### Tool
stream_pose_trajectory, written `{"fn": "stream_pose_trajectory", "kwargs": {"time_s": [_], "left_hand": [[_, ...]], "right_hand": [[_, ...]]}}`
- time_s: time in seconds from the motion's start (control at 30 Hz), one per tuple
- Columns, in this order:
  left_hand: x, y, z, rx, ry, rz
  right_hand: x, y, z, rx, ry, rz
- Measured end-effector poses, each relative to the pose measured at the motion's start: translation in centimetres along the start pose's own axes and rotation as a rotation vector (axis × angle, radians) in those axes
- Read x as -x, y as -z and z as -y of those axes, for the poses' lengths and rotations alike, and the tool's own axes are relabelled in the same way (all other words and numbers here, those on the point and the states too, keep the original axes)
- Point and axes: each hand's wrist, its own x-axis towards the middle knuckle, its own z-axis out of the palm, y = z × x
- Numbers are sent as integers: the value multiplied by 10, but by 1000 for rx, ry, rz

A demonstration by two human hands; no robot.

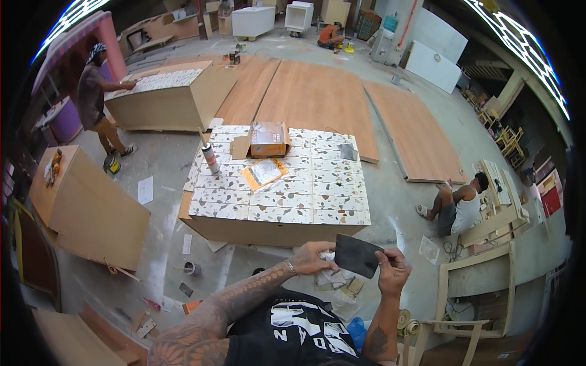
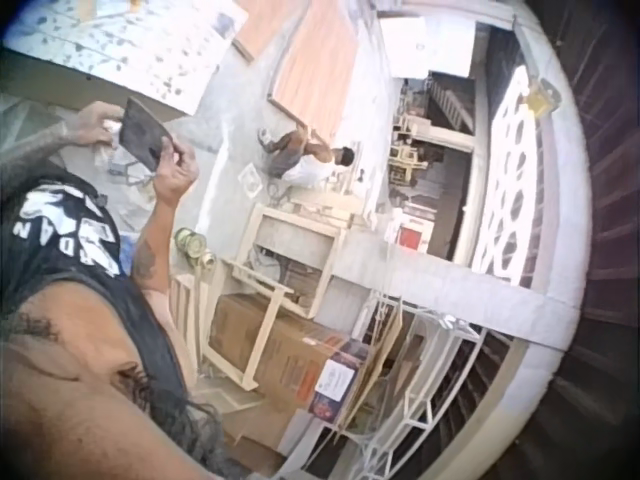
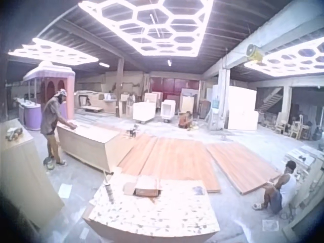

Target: The person sands the white side of a wooden cabinet by hand with a sandpaper block and wipes the surface with a white cloth.

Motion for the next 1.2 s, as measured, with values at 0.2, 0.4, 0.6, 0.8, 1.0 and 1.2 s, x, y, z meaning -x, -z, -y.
{"fn": "stream_pose_trajectory", "kwargs": {"time_s": [0.2,0.4,0.6,0.8,1.0,1.2], "left_hand": [[-7,35,33,123,-2,35],[-12,91,38,169,230,55],[-19,134,55,-10,204,23],[-27,136,72,23,278,-272],[-57,117,59,-318,354,-457],[-135,63,31,-733,265,-243]], "right_hand": [[-16,-54,-12,34,-57,79],[-49,-97,-8,101,-90,120],[-66,-127,-22,150,-177,241],[-96,-155,-34,191,-134,284],[-161,-151,-102,-13,-409,-47],[-186,-156,-162,-148,-604,44]]}}
